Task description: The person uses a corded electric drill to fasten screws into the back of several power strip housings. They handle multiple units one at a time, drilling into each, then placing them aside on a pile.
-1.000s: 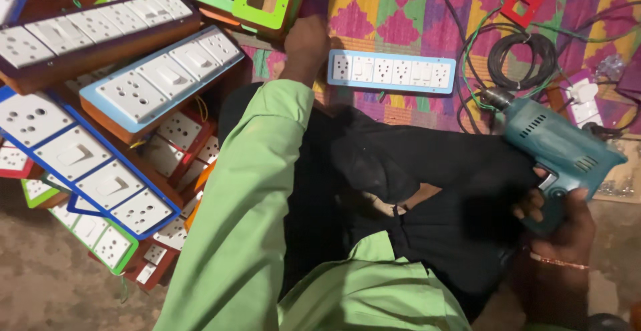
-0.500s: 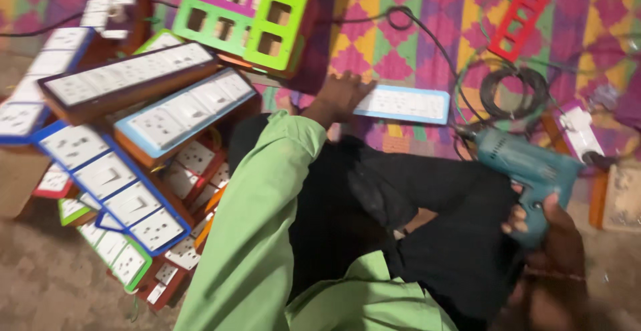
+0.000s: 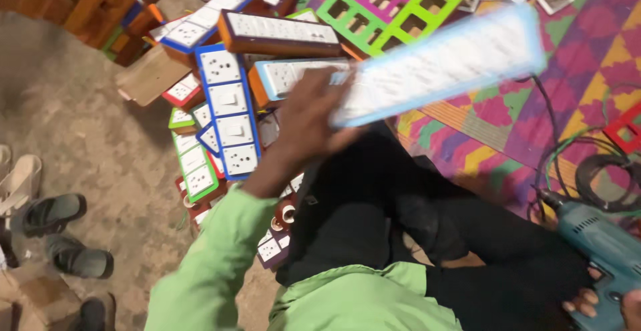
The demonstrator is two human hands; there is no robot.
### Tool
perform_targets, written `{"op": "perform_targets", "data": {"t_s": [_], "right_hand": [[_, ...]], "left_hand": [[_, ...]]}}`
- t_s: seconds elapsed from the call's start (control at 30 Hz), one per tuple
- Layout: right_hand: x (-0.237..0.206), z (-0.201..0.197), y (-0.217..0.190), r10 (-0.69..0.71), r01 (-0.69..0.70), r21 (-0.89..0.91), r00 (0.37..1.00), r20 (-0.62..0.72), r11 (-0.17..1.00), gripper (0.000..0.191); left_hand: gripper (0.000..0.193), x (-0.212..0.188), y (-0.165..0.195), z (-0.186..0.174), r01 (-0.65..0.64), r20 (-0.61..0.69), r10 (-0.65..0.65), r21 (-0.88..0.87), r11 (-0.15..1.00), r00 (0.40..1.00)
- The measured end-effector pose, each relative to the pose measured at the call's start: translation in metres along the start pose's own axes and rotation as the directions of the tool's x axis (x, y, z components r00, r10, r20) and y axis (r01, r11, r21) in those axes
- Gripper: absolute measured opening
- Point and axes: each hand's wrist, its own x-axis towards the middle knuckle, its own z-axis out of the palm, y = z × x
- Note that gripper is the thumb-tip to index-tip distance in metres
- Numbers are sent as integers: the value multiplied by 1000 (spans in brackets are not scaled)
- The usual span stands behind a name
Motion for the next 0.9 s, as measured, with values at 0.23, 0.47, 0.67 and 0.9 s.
{"op": "perform_targets", "data": {"t_s": [0.23, 0.47, 0.67, 0.9], "right_hand": [[9, 9, -3, -9, 9, -9, 1000, 1, 1000, 64], [16, 13, -3, -15, 15, -13, 1000, 4, 1000, 61], [14, 14, -5, -13, 13, -22, 1000, 0, 1000, 59], [1, 14, -10, -10, 10, -6, 1000, -9, 1000, 55]], "left_hand": [[80, -89, -109, -97, 491, -376, -328, 524, 696, 867], [90, -195, -198, -70, 906, -537, -759, 28, 422, 369], [91, -212, -223, -24, 995, -550, -834, -54, 79, 36], [106, -212, -242, 3, 979, -629, -766, 202, 5, 133]]}}
